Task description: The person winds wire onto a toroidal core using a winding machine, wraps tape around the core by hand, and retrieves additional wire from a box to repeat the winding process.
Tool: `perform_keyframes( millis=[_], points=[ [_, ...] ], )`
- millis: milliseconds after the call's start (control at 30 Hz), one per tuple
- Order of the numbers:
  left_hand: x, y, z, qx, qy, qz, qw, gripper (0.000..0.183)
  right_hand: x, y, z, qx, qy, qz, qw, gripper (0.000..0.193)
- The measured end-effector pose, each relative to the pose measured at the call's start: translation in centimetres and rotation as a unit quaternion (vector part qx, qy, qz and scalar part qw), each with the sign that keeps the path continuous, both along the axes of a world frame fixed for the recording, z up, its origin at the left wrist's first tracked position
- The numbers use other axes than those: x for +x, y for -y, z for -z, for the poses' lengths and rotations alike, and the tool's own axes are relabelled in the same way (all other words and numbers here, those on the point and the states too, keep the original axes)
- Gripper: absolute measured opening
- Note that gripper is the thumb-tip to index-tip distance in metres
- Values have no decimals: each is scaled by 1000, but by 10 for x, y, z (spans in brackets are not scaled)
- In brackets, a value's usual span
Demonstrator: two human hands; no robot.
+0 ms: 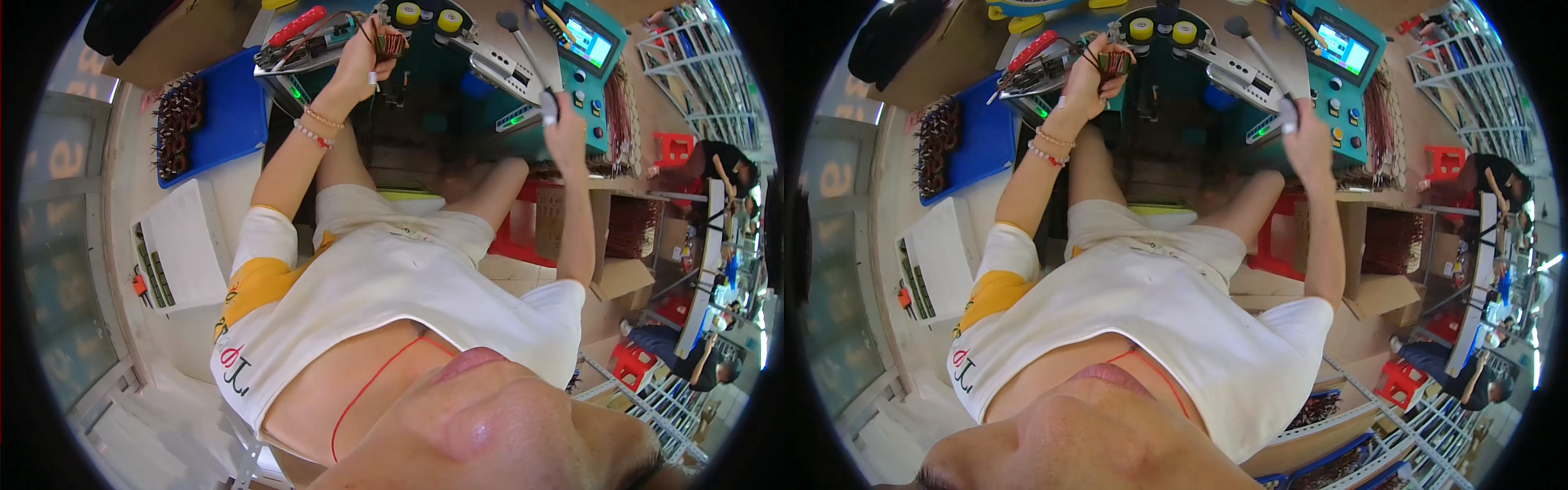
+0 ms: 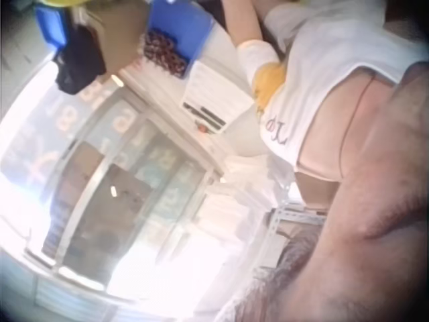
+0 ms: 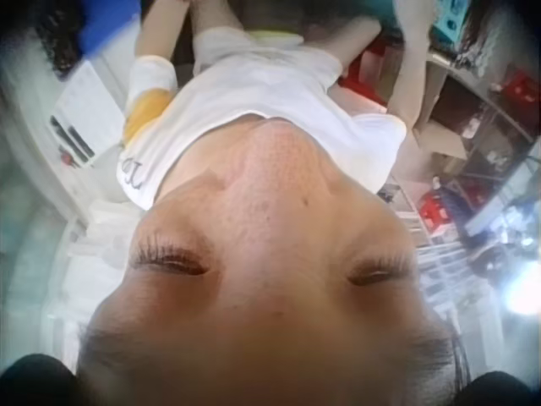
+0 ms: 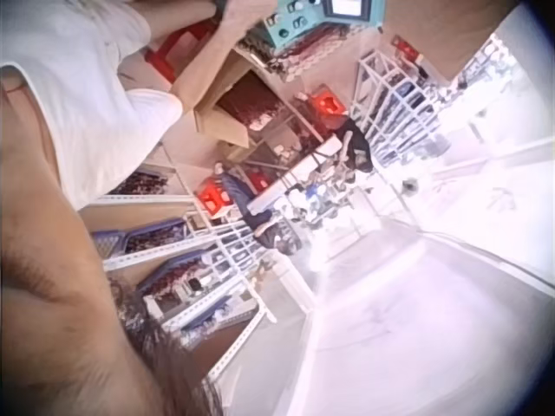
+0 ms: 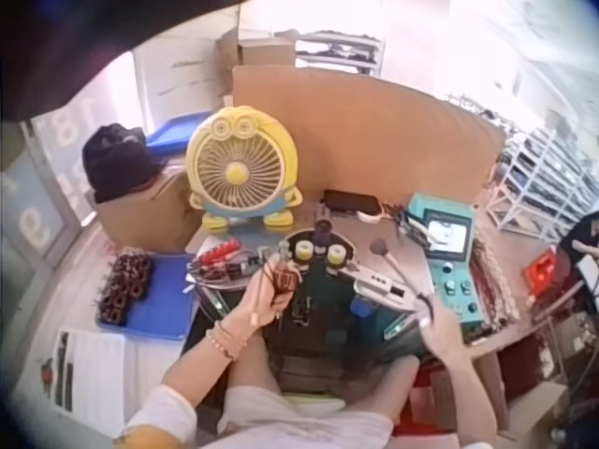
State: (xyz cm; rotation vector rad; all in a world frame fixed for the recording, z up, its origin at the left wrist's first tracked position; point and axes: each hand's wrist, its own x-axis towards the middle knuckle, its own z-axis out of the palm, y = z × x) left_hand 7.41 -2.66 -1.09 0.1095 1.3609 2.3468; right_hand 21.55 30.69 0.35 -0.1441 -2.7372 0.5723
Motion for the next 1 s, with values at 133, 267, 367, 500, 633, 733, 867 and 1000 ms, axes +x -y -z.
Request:
perform_keyframes(
  millis=[133, 267, 367, 500, 633, 733, 867, 1000],
  points=[
    [-22, 17, 6, -47, -30, -23, 998, 46, 24, 67, -18, -133, -6, -173, 976, 18],
    [-25, 20, 6, -13, -31, -15, 999, 46, 32, 86, -31, -181, -63, -211, 959, 22],
    [-19, 12, -8, 11, -33, 8, 999, 46, 23, 90, -23, -119, -58, -229, 964, 21],
    [-4, 5, -28, -36, 61, -123, 990, 45, 7, 51, 15, -5, 46, -116, 992, 21],
    [-18, 33, -4, 46, -53, -15, 997, 47, -8, 16, 4, 23, -32, 11, 999, 20],
    [-9, 23, -23, 1, -128, -45, 991, 52, -19, -38, 12, 140, -15, 63, 988, 25],
    [2, 14, -38, -108, -264, -101, 953, 56, -21, -55, 9, 251, 57, 113, 960, 28],
    [-1, 5, -29, -146, -423, -132, 885, 46, -38, -32, 0, 278, -78, 31, 957, 36]
  ],
)
